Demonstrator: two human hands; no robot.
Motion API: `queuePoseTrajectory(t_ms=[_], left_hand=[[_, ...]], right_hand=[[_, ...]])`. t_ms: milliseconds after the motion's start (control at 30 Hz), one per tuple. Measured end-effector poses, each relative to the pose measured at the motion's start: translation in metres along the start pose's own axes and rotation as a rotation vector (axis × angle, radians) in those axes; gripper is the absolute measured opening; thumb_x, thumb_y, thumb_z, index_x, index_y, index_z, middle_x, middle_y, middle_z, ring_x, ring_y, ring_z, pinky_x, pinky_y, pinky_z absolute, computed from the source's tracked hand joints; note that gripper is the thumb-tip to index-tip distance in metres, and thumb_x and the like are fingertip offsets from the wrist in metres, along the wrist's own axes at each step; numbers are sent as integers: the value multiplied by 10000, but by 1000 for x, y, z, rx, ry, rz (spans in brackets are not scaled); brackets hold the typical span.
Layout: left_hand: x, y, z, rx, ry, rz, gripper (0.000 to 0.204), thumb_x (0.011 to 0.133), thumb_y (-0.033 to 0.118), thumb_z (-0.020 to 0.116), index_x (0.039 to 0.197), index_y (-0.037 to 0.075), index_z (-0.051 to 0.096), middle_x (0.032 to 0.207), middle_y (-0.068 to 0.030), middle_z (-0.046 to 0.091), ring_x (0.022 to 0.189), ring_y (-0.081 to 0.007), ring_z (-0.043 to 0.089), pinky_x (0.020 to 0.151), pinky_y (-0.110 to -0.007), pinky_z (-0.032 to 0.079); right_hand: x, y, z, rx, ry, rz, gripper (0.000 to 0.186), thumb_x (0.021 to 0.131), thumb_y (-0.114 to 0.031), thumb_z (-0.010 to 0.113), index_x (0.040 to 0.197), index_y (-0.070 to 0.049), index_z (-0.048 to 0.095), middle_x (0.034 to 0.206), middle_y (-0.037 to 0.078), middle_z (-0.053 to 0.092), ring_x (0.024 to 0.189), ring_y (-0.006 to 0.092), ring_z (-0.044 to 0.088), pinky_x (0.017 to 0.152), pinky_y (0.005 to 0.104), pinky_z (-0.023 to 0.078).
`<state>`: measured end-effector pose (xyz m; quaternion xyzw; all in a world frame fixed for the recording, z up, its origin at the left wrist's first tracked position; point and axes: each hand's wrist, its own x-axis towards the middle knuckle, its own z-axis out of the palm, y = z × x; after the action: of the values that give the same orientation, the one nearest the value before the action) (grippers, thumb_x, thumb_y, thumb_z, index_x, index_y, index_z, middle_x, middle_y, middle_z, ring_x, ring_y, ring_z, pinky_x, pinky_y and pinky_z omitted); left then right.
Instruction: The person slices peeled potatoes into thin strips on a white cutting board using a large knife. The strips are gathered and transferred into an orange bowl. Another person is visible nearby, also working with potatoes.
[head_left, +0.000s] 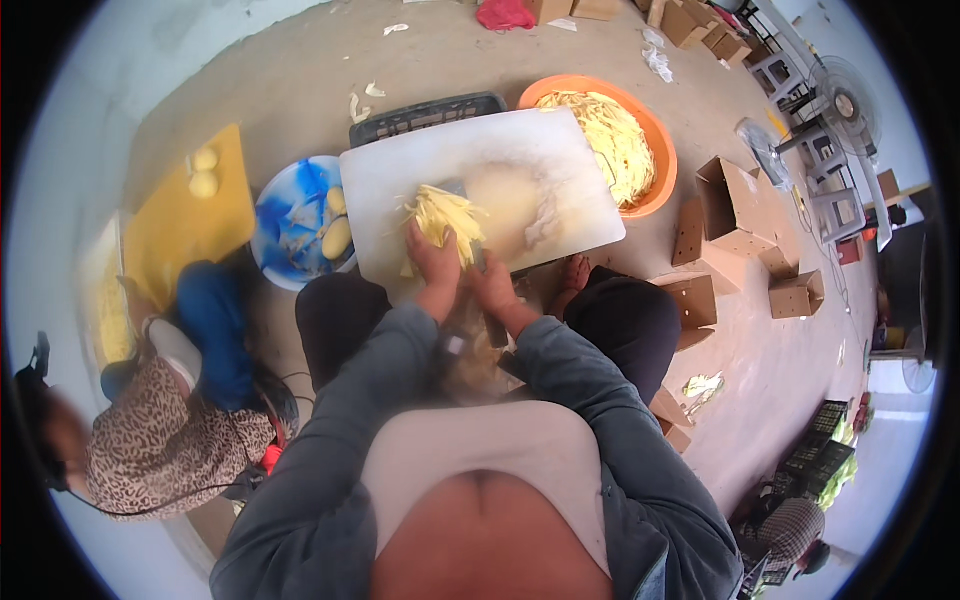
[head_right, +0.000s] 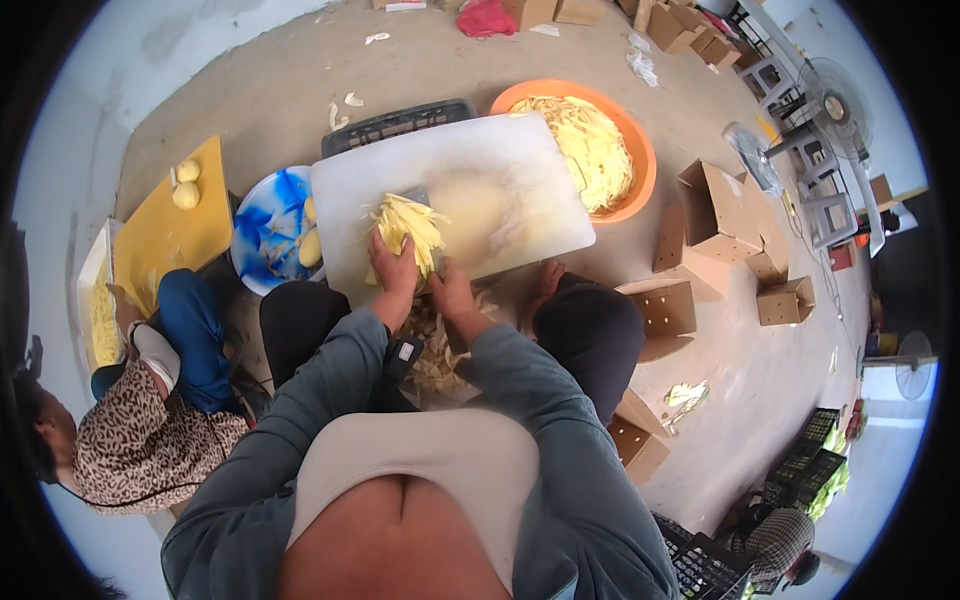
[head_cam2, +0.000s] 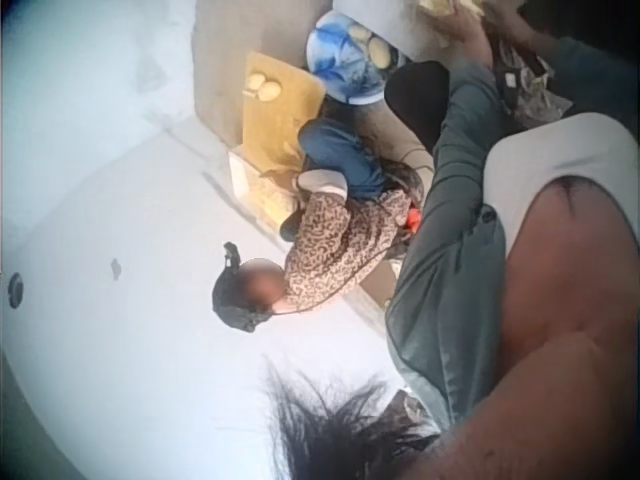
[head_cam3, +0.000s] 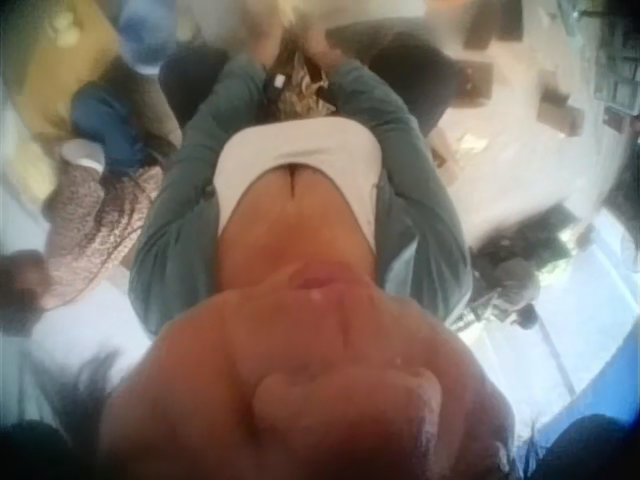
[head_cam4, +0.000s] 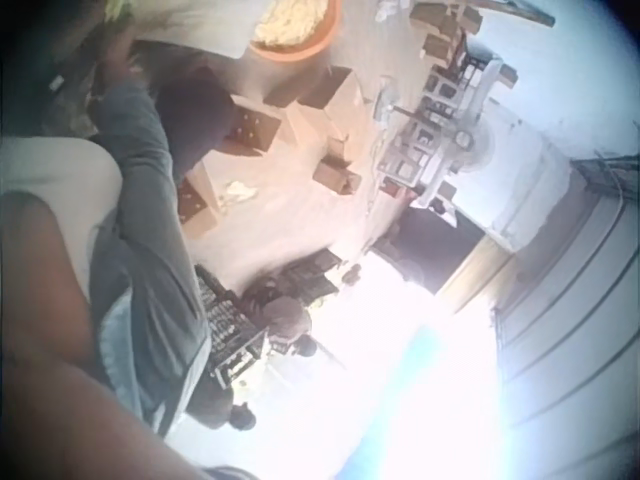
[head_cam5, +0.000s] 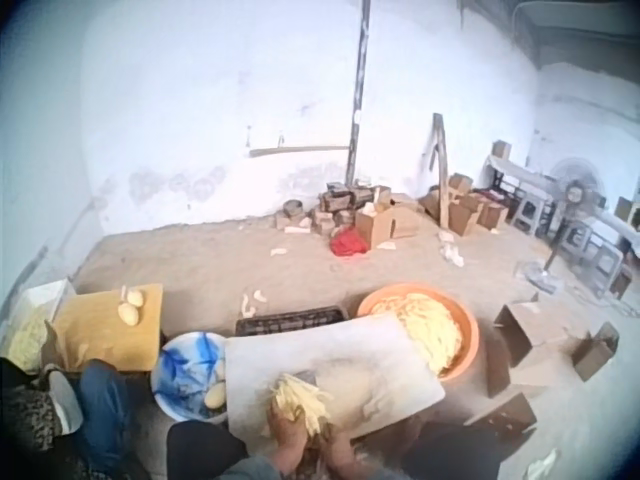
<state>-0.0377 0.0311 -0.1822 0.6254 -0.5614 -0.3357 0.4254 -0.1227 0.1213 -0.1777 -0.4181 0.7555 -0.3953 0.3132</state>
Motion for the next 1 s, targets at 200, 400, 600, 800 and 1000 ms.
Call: queuePoseTrajectory(t_ms=[200, 400, 600, 800, 1000], left_hand=[[-1, 3, 1, -39, -39, 2, 738, 837, 258, 660, 1429, -34, 331, 1438, -276, 373, 1340, -428, 333, 1128, -481, 248], [2, 6, 0, -146, -33, -56, 655, 892, 263, 602, 1408, -56, 358, 1425, -289, 388, 1328, -426, 355, 1126, -456, 264], [14, 6, 11, -428, 5, -214, 590, 946, 302, 524, 1376, -84, 403, 1388, -275, 453, 1303, -383, 419, 1108, -404, 302], [34, 14, 8, -734, -10, -424, 499, 965, 302, 445, 1303, -63, 487, 1309, -226, 526, 1205, -332, 509, 1036, -385, 377], [32, 34, -4, -645, 63, -439, 462, 965, 294, 441, 1267, -47, 514, 1230, -200, 563, 1139, -309, 546, 992, -379, 409]], right_hand=[[2, 5, 1, 61, -8, 31, 412, 868, -184, 594, 1206, 46, 549, 991, 260, 661, 928, 343, 657, 832, 411, 502], [-8, -25, -12, 153, -1, 68, 349, 869, -144, 602, 1160, 35, 533, 773, 205, 628, 588, 262, 630, 553, 382, 509], [2, -15, -18, 262, -116, 213, 368, 889, -156, 591, 1183, 52, 516, 701, 148, 610, 487, 210, 585, 443, 363, 478], [10, -13, -15, 402, -129, 266, 287, 908, -116, 572, 1154, 27, 537, 690, 84, 575, 476, 154, 550, 426, 310, 459], [10, -20, -18, 468, -150, 332, 261, 915, -100, 565, 1154, 1, 535, 672, 52, 547, 466, 131, 522, 415, 294, 454]])
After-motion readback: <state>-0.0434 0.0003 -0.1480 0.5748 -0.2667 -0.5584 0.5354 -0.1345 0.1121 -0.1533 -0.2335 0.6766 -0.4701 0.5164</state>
